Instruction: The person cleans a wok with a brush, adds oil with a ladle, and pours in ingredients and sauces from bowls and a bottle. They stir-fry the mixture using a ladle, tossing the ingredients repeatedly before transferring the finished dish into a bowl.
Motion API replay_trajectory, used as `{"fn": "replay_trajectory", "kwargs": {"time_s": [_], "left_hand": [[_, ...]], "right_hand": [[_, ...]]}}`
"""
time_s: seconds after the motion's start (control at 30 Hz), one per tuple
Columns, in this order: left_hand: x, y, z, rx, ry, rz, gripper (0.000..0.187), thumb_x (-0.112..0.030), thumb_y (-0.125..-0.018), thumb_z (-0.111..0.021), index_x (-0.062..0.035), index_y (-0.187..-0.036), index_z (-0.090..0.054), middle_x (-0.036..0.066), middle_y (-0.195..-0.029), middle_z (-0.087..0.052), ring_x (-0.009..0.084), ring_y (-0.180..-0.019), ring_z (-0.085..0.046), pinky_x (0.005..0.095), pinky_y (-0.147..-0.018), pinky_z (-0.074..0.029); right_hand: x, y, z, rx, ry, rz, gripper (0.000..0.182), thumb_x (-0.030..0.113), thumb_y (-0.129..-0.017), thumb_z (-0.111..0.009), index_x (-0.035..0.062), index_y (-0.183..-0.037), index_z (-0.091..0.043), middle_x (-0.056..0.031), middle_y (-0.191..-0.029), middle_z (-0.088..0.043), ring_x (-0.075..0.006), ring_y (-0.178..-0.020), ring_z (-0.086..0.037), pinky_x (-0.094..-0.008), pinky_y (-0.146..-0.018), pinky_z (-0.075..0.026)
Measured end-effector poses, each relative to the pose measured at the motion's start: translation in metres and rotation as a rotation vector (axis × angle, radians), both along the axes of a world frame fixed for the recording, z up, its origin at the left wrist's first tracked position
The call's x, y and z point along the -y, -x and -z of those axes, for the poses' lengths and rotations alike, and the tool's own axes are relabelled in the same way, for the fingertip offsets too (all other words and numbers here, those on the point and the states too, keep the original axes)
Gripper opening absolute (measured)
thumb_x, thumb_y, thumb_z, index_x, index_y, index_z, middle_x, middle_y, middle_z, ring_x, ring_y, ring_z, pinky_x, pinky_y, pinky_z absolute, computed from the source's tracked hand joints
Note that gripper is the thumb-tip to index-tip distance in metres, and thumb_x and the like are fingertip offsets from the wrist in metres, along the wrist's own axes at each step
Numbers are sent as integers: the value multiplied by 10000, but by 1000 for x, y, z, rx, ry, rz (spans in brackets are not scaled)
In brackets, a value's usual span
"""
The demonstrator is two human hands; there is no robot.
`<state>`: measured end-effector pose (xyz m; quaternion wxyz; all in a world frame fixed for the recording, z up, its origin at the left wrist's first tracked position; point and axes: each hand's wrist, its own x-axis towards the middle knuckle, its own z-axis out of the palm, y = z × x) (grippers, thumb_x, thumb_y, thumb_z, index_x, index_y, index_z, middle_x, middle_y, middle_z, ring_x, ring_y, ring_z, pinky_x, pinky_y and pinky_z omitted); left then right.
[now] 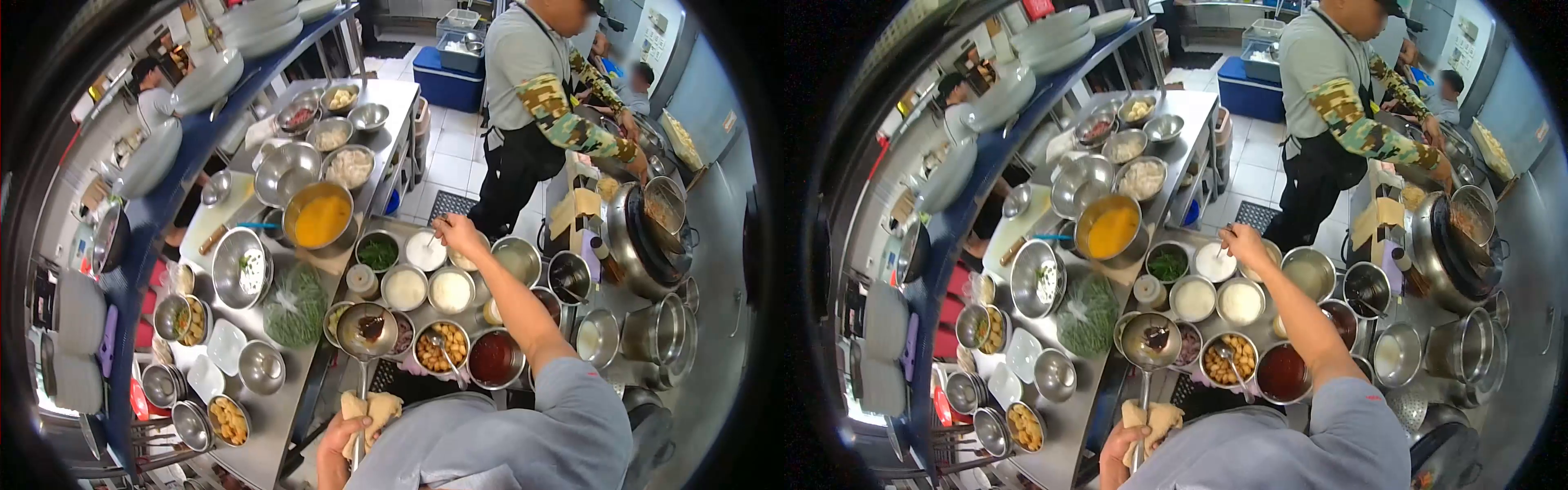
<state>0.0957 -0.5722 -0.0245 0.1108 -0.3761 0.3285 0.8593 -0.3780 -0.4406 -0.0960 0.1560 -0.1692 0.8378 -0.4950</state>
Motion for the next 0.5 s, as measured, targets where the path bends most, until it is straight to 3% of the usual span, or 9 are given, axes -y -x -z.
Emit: {"fn": "replay_trajectory", "kwargs": {"time_s": [0.17, 0.2, 0.3, 0.33, 0.4, 0.5], "left_hand": [[-10, 22, -4, 11, 12, 56, 595, -54, -714, -695, 29, -1267, -492, 168, -945, -646, 257, -684, -645, 350, -600, -545], [-12, 28, -13, 61, 89, 79, 598, -59, -710, -691, 32, -1267, -492, 166, -941, -646, 253, -678, -644, 343, -588, -542], [-23, 32, -11, 98, 56, 34, 617, -91, -701, -703, 47, -1263, -491, 166, -950, -647, 245, -679, -647, 341, -580, -540], [-27, 37, -12, 92, 70, 19, 622, -99, -699, -704, 49, -1264, -492, 159, -953, -648, 242, -696, -650, 341, -587, -542], [-26, 37, -3, 98, 76, 25, 626, -98, -693, -709, 50, -1263, -498, 156, -956, -649, 241, -712, -651, 339, -596, -544], [-32, 45, -4, 111, 94, 7, 625, -92, -682, -717, 45, -1256, -510, 153, -956, -649, 242, -713, -651, 337, -604, -546]], "right_hand": [[-10, 26, 18, 73, 197, 93, 380, 353, -933, -584, 11, -793, -671, -88, -630, -658, -169, -528, -621, -330, -535, -472], [-16, 14, -11, 77, 210, 95, 407, 372, -939, -572, 5, -791, -662, -97, -615, -647, -179, -529, -617, -337, -542, -475], [-45, 15, -41, -56, 94, 78, 489, 426, -947, -496, -18, -847, -674, -164, -745, -680, -288, -714, -670, -388, -675, -509], [-60, 12, -59, -56, -10, 36, 444, 379, -942, -487, -20, -908, -677, -157, -774, -692, -283, -731, -679, -372, -700, -515], [-89, 10, -58, -23, 34, 11, 407, 341, -944, -473, -14, -954, -671, -144, -805, -704, -266, -736, -685, -371, -710, -521], [-124, 8, -27, -16, 2, 10, 389, 322, -959, -459, -8, -974, -666, -128, -834, -717, -244, -732, -687, -361, -715, -526]]}}
